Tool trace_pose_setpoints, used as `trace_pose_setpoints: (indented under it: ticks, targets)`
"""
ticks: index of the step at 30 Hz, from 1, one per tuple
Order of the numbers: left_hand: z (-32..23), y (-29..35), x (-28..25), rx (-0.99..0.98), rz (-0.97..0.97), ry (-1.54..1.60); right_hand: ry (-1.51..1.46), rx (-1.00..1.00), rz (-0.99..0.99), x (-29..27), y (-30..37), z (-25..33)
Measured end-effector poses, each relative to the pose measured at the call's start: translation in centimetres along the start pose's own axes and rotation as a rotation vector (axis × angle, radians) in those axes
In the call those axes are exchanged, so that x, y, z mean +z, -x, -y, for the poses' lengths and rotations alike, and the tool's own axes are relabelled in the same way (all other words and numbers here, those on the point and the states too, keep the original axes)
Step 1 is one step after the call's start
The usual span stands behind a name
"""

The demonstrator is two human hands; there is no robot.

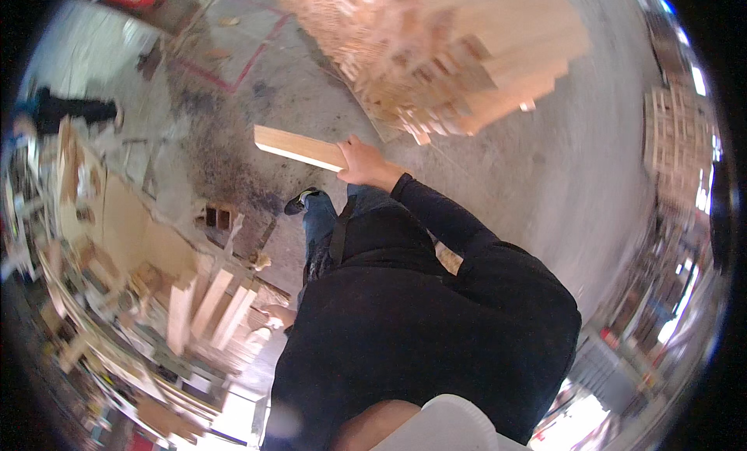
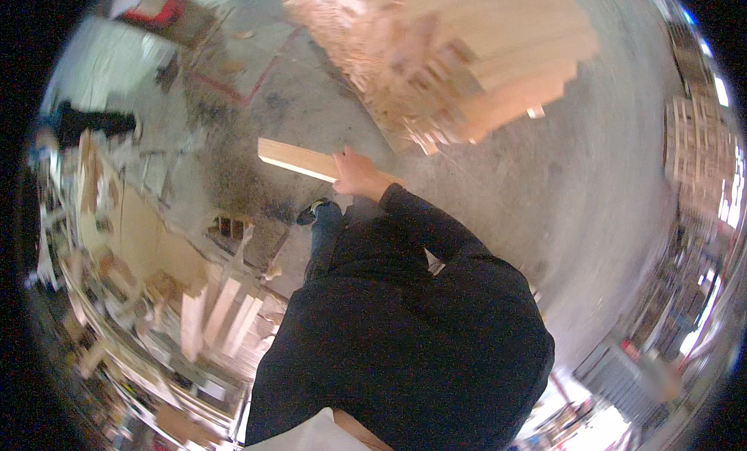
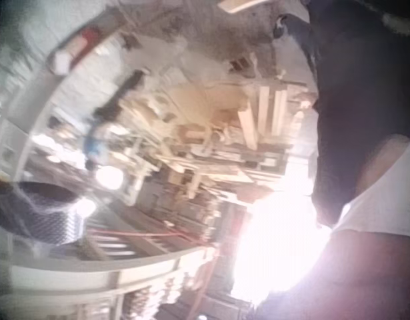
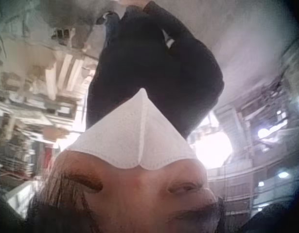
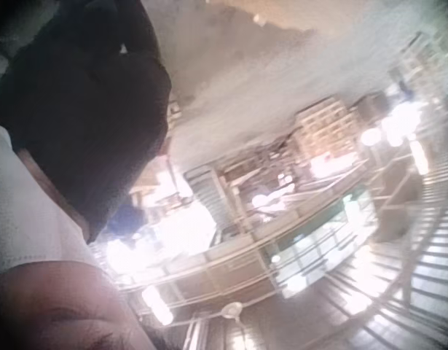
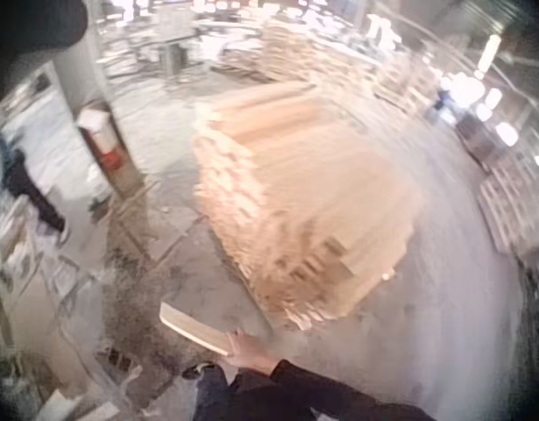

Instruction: The person picks up wooden planks from a stack, carries them to a workbench, and places them down. They then return to the stack, pick up more planks, and repeat the process of carrying and stacking them.

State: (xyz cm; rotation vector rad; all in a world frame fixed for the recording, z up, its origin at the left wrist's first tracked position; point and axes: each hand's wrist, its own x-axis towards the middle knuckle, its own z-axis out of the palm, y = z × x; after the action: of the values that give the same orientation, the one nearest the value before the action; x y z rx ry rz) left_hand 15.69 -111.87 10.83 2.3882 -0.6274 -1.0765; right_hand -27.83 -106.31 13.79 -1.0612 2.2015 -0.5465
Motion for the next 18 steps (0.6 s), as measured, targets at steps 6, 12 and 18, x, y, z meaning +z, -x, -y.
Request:
trace_pose_setpoints:
  ticks: [6, 12, 18]
  targets:
    - [-5.2, 4.5, 4.5, 0.421, 0.205, -0.382, -0.061, 0.193, -0.093, -0.3, 7.2, -7.4]
    - [-15.9, 10.0, 15.8, 1.517, 0.338, -0.652, -0.207, 0.569, -0.145, 0.8, 14.2, -10.3]
    - [-26.6, 24.7, 26.2, 2.265, 0.51, -0.263, -0.286, 1.075, -0.296, 3.6, 22.5, -12.3]
